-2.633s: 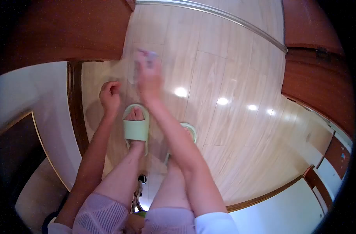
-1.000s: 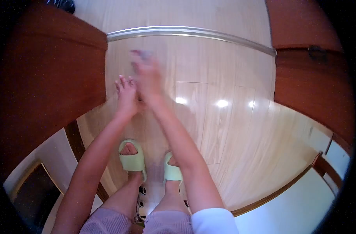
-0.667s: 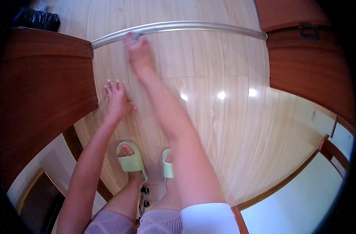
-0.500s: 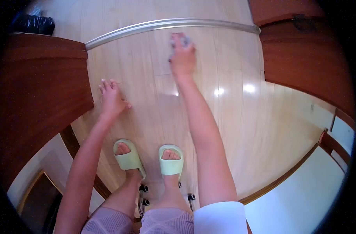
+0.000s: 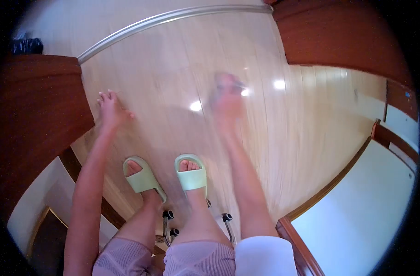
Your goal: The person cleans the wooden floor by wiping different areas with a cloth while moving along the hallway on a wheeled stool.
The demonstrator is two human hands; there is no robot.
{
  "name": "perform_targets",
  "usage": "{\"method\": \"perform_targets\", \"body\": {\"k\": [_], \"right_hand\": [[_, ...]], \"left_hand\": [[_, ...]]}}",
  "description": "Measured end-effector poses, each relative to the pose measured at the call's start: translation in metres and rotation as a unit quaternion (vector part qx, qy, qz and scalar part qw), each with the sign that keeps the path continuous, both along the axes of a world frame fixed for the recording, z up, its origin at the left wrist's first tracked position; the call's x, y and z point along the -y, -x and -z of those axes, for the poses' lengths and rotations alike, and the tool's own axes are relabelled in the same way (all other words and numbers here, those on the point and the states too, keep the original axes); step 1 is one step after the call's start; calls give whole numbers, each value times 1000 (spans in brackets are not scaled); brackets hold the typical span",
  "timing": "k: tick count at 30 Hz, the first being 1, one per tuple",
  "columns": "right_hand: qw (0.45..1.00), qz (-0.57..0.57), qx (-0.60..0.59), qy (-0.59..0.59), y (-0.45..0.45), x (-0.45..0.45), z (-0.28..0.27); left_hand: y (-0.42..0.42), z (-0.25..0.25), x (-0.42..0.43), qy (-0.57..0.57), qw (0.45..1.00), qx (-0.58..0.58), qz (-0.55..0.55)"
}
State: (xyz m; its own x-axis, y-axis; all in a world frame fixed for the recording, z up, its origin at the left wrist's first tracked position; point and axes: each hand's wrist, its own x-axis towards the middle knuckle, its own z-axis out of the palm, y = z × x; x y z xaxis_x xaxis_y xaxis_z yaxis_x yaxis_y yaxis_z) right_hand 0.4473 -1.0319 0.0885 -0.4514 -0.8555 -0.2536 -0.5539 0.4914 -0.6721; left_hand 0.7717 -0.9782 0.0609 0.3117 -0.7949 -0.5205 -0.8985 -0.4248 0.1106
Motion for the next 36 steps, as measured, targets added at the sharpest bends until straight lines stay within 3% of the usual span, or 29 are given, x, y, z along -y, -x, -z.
{"method": "perform_targets", "body": {"k": [2, 3, 5, 7, 9, 11, 13, 15, 17, 19, 21, 24, 26, 27, 30, 32, 33, 34, 35, 36], "right_hand": [[980, -175, 55, 74, -63, -15, 24], [976, -150, 150, 54, -98, -19, 34], [899, -430, -41, 76, -132, -25, 55], [928, -369, -35, 51, -93, -6, 45], [950, -306, -45, 54, -36, 0, 58], [927, -279, -246, 47, 41, -14, 68], [923, -204, -325, 14, 115, -27, 65], [930, -122, -333, -96, 162, -33, 53], [920, -38, -389, -43, 190, -39, 66], [981, 52, -185, 40, 169, -35, 56], [995, 35, -7, 88, 114, -12, 16], [959, -217, -58, 170, 14, 18, 36], [953, -239, -2, 186, -43, 61, 54], [926, -304, -102, 198, -54, 78, 61], [916, -349, -86, 181, -40, 117, 67], [941, -288, -83, 158, -5, 120, 83], [957, -232, -137, 105, 21, 119, 82], [965, -173, -190, 52, 50, 115, 77], [971, -119, -185, 94, 81, 109, 73], [983, -44, -174, 31, 102, 101, 47]], "left_hand": [[-2, -3, 2, -12, 1000, -26, 11], [-3, -2, 1, -6, 999, -35, 19], [-5, 4, -2, 6, 999, -8, 35], [-4, 15, -4, 12, 996, 69, 57], [2, -6, 5, -35, 996, 56, 65], [8, -1, 12, -40, 998, 23, 38], [-4, 24, 16, -10, 1000, -17, -22], [20, 17, 27, 124, 989, -11, 81], [50, 31, 42, 235, 963, -29, 125], [93, 59, 65, 316, 942, -73, 91], [147, 72, 85, 370, 925, -78, 43], [189, 91, 101, 404, 914, -36, -16], [198, 99, 107, 397, 916, -24, -47], [203, 99, 110, 387, 920, -17, -52], [207, 87, 111, 356, 933, 17, -57], [213, 80, 108, 352, 934, 30, -51], [214, 79, 107, 344, 937, 33, -50], [214, 79, 107, 337, 940, 36, -51], [214, 81, 110, 331, 941, 39, -52], [213, 81, 111, 327, 943, 44, -51]]}}
